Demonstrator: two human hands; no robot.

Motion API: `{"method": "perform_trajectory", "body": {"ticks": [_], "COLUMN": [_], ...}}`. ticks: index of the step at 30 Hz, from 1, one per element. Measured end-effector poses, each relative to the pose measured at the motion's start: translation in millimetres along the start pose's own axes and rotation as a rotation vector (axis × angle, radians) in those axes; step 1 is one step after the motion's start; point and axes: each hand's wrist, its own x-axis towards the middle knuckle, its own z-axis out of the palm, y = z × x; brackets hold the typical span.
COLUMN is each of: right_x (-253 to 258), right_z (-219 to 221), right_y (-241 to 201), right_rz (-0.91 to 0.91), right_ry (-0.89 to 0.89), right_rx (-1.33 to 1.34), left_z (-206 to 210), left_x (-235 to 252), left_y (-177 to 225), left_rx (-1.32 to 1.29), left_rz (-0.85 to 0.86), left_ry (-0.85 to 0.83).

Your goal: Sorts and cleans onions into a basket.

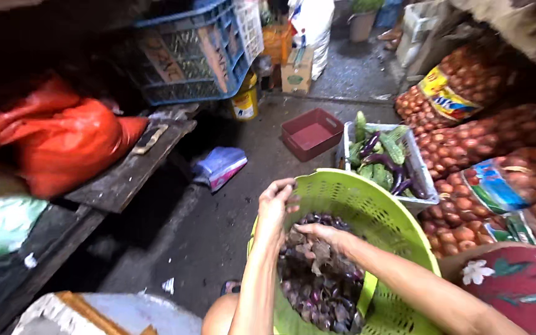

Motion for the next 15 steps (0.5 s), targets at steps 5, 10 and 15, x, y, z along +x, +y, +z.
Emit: {"method": "perform_trajectory", "body": {"ticks": [5,10,15], "right_x": [-59,-69,-61], "right_z": [-3,-5,-6], "right_y": [-17,-23,-32], "right_rz": [-0.268,-0.402,-0.216], "right_ry": [-0.270,-0.384,0.193], "right_rx": [0.167,0.235,0.662], "left_z": [0,5,22], "left_x": [-1,-2,-6], "left_y": [-24,-45,-45], "left_rx": [0.729,0.486,-0.009], "left_rz": [0.177,0.348,0.181], "left_ry": [-0.446,-0.518,-0.082]}}
